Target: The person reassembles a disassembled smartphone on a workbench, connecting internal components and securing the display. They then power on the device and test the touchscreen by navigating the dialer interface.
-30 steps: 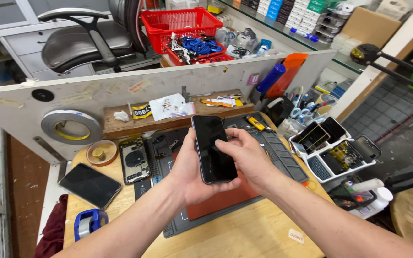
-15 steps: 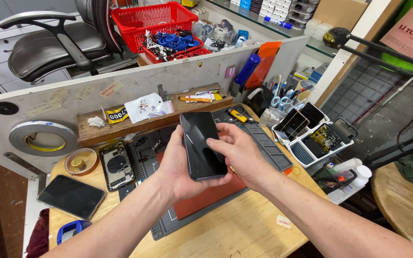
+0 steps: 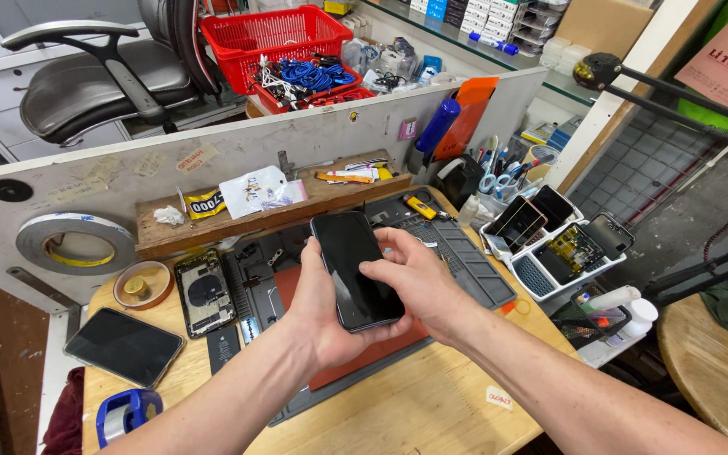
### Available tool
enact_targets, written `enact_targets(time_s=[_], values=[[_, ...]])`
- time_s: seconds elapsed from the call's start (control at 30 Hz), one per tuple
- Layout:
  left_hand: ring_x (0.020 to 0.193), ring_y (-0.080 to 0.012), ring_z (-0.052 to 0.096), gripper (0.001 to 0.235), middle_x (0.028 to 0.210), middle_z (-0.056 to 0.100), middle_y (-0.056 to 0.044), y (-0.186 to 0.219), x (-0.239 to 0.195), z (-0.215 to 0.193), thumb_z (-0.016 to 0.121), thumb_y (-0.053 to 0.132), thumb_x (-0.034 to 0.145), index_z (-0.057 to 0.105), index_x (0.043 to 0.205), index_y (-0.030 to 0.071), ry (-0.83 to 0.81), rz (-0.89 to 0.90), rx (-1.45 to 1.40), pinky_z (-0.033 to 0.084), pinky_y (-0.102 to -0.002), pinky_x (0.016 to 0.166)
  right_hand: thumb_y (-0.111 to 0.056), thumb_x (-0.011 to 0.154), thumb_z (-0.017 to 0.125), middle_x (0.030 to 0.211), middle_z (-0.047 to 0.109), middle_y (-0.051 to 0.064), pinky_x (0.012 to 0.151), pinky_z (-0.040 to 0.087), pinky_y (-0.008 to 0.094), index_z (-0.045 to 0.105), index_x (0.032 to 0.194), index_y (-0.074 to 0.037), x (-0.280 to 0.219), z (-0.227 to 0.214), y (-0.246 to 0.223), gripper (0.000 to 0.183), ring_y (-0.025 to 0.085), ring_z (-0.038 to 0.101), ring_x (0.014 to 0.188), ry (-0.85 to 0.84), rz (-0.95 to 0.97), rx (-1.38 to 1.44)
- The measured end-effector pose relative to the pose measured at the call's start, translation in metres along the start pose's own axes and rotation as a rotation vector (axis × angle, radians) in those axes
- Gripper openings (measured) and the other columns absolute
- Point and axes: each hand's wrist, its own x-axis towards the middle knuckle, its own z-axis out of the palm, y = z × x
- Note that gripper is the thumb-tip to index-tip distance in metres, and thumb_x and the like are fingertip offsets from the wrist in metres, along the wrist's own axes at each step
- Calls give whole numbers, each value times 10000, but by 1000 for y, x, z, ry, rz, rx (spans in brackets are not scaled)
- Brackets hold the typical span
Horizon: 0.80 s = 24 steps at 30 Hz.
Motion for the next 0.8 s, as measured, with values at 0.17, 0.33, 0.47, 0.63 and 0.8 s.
enact_targets(time_s=[0.17,0.33,0.47,0.63,0.8], values=[[987,-308,623,948,1148,662,-114,2,0,-2,119,884,871,626,1239,173,-46,15,-16,543,-545,793,-141,859,663,1095,713,86,823,557,320,555,1346,-48,1,-1,-6,508,158,676,1001,-35,11,8],[964,-287,611,960,1125,649,-108,5,-1,-13,138,915,851,622,1218,172,-131,16,-38,539,-538,749,-131,864,668,1091,710,91,856,538,310,557,1350,-48,5,1,-5,505,151,669,1009,-72,-6,-12],[981,-282,610,940,1133,648,-108,8,-3,-19,166,917,853,618,1213,176,-136,12,-84,540,-542,742,-113,847,683,1084,707,82,862,543,315,552,1350,-53,10,7,-2,524,151,670,1002,-94,2,4],[981,-288,609,927,1135,651,-113,9,-3,-20,176,913,856,616,1212,179,-122,8,-98,534,-543,734,-107,841,696,1069,709,86,862,534,305,552,1345,-49,13,7,-1,527,148,666,995,-99,-1,-12],[968,-288,607,962,1135,648,-116,8,-3,-16,152,920,849,617,1233,170,-112,3,-109,536,-540,732,-124,850,683,1062,713,75,852,535,303,570,1327,-53,12,7,-4,495,145,668,986,-72,0,-33]])
